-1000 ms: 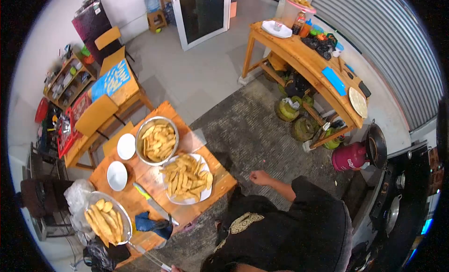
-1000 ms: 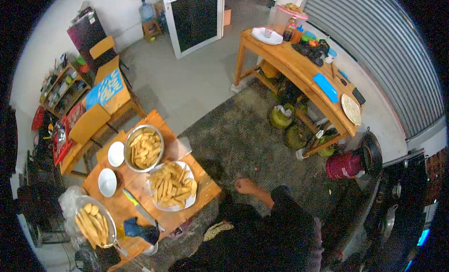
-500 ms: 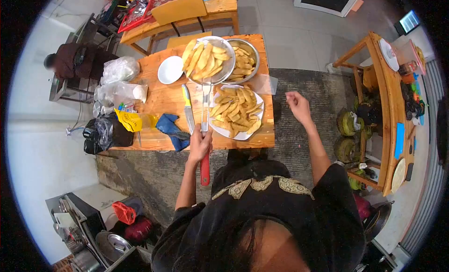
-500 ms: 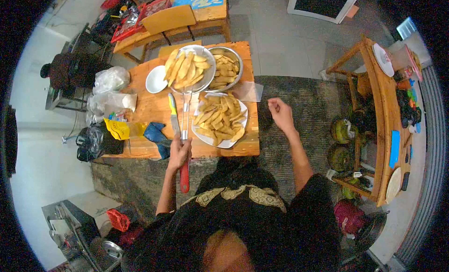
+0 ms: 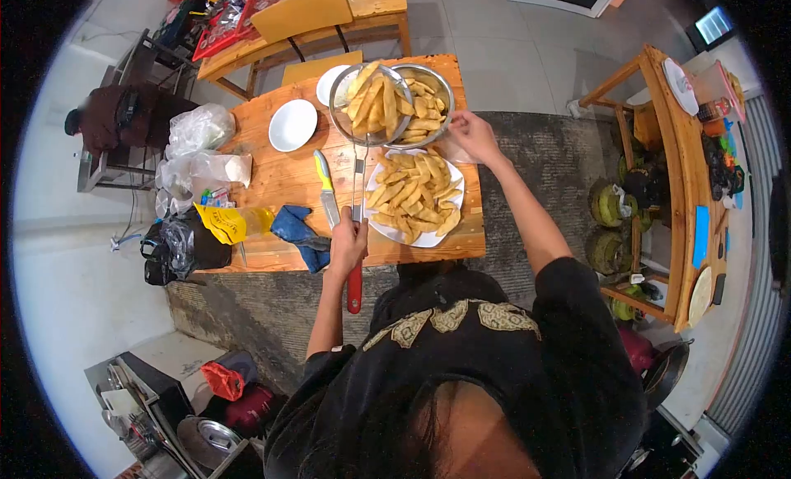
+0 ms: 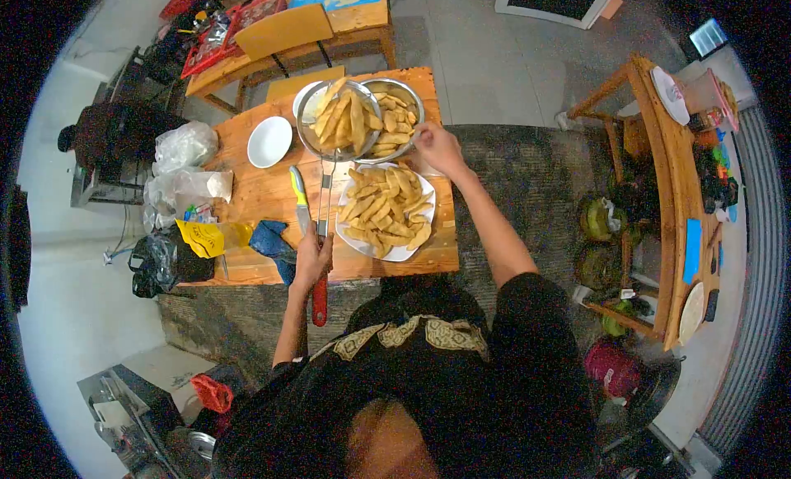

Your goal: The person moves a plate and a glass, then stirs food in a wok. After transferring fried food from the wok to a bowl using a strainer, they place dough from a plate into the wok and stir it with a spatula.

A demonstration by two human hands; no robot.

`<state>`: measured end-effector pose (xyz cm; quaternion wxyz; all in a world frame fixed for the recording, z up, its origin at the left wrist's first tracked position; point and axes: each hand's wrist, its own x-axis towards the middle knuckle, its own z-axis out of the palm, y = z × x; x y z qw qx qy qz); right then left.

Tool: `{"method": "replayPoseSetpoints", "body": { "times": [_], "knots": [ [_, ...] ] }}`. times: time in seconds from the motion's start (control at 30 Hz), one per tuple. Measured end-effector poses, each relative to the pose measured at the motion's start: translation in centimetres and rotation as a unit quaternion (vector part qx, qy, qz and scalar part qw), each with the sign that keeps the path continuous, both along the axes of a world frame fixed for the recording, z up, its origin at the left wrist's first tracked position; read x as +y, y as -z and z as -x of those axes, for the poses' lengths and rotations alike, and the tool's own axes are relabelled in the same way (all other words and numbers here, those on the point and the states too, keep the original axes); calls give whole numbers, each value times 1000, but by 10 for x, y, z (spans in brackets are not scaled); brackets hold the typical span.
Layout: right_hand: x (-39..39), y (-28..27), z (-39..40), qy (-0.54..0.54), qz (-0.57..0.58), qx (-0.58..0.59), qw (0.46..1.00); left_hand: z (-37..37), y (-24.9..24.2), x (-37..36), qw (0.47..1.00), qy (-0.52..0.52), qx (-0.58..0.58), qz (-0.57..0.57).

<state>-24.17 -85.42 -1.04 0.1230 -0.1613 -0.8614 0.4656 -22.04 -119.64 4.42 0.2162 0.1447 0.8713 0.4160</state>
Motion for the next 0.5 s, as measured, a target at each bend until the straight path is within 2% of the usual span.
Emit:
{"method": "replayPoseSetpoints", "body": {
  "times": [0.2,0.3,0.5],
  "knots": [
    [-20,10,33,-12,16,-63,998,1,1,4,999,3,26,29],
    [-26,21,41,-1,19,-65,998,5,14,3,991,20,110,70],
    [-36,24,51,6,29,-66,997,9,0,7,986,6,124,111]
  ]
}}
